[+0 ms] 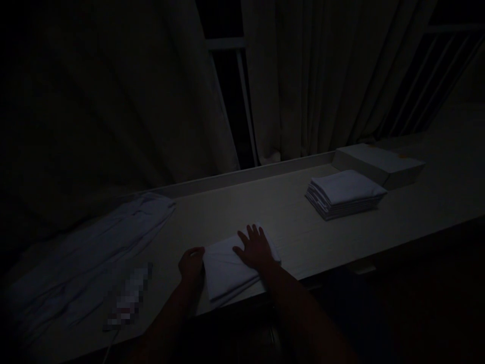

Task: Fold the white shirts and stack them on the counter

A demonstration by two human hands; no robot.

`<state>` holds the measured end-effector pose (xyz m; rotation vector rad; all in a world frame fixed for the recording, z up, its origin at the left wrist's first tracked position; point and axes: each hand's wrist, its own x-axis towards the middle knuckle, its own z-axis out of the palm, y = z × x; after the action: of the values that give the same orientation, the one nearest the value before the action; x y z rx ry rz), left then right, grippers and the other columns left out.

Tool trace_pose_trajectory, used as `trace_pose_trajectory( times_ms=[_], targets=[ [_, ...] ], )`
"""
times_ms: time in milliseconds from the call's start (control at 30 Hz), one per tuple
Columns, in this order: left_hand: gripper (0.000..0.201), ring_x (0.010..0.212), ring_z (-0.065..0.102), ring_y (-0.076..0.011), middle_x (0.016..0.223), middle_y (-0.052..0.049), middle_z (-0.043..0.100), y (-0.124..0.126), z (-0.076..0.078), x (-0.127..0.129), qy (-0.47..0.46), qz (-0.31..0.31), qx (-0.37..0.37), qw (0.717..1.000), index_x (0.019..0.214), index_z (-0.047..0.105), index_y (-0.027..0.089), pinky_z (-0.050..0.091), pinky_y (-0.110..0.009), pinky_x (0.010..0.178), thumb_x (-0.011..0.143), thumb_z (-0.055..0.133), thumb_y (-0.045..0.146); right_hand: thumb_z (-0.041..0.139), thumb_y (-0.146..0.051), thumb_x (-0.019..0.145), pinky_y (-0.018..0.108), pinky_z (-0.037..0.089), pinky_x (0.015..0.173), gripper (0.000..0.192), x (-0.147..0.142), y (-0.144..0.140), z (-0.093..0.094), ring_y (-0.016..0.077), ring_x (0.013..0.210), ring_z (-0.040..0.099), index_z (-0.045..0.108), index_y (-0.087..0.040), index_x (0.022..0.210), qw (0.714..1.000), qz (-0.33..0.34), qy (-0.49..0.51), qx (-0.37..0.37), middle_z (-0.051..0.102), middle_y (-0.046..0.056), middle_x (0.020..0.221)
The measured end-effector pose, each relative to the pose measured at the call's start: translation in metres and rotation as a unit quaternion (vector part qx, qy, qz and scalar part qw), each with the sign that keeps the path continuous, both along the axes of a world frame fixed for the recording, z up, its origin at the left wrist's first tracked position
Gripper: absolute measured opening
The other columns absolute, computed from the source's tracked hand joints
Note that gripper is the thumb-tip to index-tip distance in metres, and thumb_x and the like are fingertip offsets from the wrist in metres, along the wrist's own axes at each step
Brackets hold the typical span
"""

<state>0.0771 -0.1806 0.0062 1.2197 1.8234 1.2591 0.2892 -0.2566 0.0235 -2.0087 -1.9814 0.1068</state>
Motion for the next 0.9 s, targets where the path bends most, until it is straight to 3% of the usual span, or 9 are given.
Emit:
trace_pose_trajectory(
  times_ms=[167, 333, 467, 533, 600, 633, 700, 800, 900],
  targets=[
    [0.035, 0.057, 0.060, -0.0159, 0.065, -0.002, 0.064, -0.004, 0.002, -0.002, 0.019, -0.013, -0.006, 1.000, 0.086, 0.063, 0.017, 0.046, -0.029, 0.054, 0.069, 0.059, 0.047, 0.024, -0.067, 0.092, 0.048, 0.006, 0.116, 0.068, -0.003, -0.002, 0.003, 0.0269, 0.145, 0.012, 0.033, -0.030, 0.147, 1.000, -0.004, -0.005, 0.012, 0.024, 0.006, 0.156],
    [0.029, 0.064, 0.062, -0.0184, 0.072, -0.004, 0.065, -0.010, 0.009, -0.006, 0.079, -0.070, -0.006, 0.994, 0.084, 0.063, 0.017, 0.049, -0.031, 0.061, 0.072, 0.058, 0.043, 0.027, -0.067, 0.092, 0.049, 0.006, 0.116, 0.068, -0.004, -0.002, 0.006, 0.0274, 0.145, 0.013, 0.033, -0.029, 0.147, 1.000, -0.008, -0.006, -0.012, 0.023, 0.006, 0.156],
    [0.037, 0.099, 0.061, -0.0259, 0.105, -0.011, 0.064, -0.020, 0.028, 0.000, 0.162, -0.101, 0.044, 0.981, 0.099, 0.064, 0.018, 0.048, -0.040, 0.088, 0.074, 0.060, 0.045, 0.027, -0.066, 0.092, 0.049, 0.004, 0.116, 0.068, -0.004, -0.001, 0.002, 0.0274, 0.145, 0.012, 0.034, -0.027, 0.147, 1.000, -0.007, -0.009, 0.004, 0.023, 0.007, 0.156],
    [0.041, 0.119, 0.052, -0.0259, 0.123, -0.012, 0.058, -0.027, 0.034, 0.009, 0.248, -0.174, 0.105, 0.947, 0.110, 0.062, 0.018, 0.039, -0.040, 0.103, 0.081, 0.054, 0.045, 0.026, -0.067, 0.092, 0.049, 0.005, 0.116, 0.068, -0.003, -0.001, 0.000, 0.0275, 0.145, 0.012, 0.034, -0.027, 0.147, 1.000, -0.003, -0.012, 0.012, 0.024, 0.008, 0.156],
    [0.047, 0.132, 0.040, -0.0267, 0.138, -0.013, 0.050, -0.038, 0.032, 0.018, 0.358, -0.274, 0.146, 0.880, 0.121, 0.059, 0.018, 0.028, -0.042, 0.112, 0.087, 0.047, 0.048, 0.026, -0.067, 0.092, 0.049, 0.005, 0.115, 0.069, -0.003, 0.000, -0.002, 0.0276, 0.145, 0.013, 0.034, -0.026, 0.147, 1.000, -0.001, -0.016, 0.020, 0.024, 0.009, 0.156],
    [0.051, 0.137, 0.035, -0.0287, 0.144, -0.013, 0.045, -0.044, 0.028, 0.021, 0.406, -0.313, 0.146, 0.846, 0.126, 0.057, 0.018, 0.025, -0.046, 0.114, 0.088, 0.045, 0.050, 0.025, -0.066, 0.092, 0.049, 0.005, 0.115, 0.069, -0.003, 0.000, -0.003, 0.0278, 0.145, 0.013, 0.034, -0.026, 0.147, 1.000, -0.001, -0.017, 0.023, 0.024, 0.009, 0.156],
    [0.060, 0.142, 0.024, -0.0334, 0.152, -0.013, 0.035, -0.058, 0.014, 0.022, 0.466, -0.345, 0.117, 0.807, 0.136, 0.049, 0.020, 0.020, -0.054, 0.113, 0.088, 0.044, 0.056, 0.025, -0.067, 0.092, 0.049, 0.005, 0.115, 0.070, -0.003, 0.001, -0.004, 0.0282, 0.145, 0.013, 0.034, -0.025, 0.147, 1.000, 0.000, -0.018, 0.021, 0.024, 0.009, 0.156],
    [0.069, 0.145, 0.015, -0.0348, 0.156, -0.015, 0.025, -0.081, -0.011, 0.012, 0.499, -0.332, 0.089, 0.795, 0.146, 0.034, 0.022, 0.019, -0.057, 0.112, 0.088, 0.040, 0.059, 0.024, -0.068, 0.091, 0.050, 0.006, 0.115, 0.070, -0.004, 0.002, -0.005, 0.0286, 0.145, 0.013, 0.034, -0.026, 0.147, 1.000, -0.002, -0.015, 0.012, 0.025, 0.009, 0.156],
    [0.076, 0.146, 0.007, -0.0335, 0.158, -0.014, 0.015, -0.098, -0.024, -0.002, 0.508, -0.332, 0.111, 0.787, 0.150, 0.024, 0.022, 0.018, -0.056, 0.113, 0.087, 0.041, 0.061, 0.023, -0.068, 0.091, 0.050, 0.006, 0.115, 0.071, -0.003, 0.003, -0.006, 0.0287, 0.145, 0.012, 0.034, -0.026, 0.147, 1.000, -0.006, -0.011, 0.014, 0.025, 0.009, 0.156]
  ],
)
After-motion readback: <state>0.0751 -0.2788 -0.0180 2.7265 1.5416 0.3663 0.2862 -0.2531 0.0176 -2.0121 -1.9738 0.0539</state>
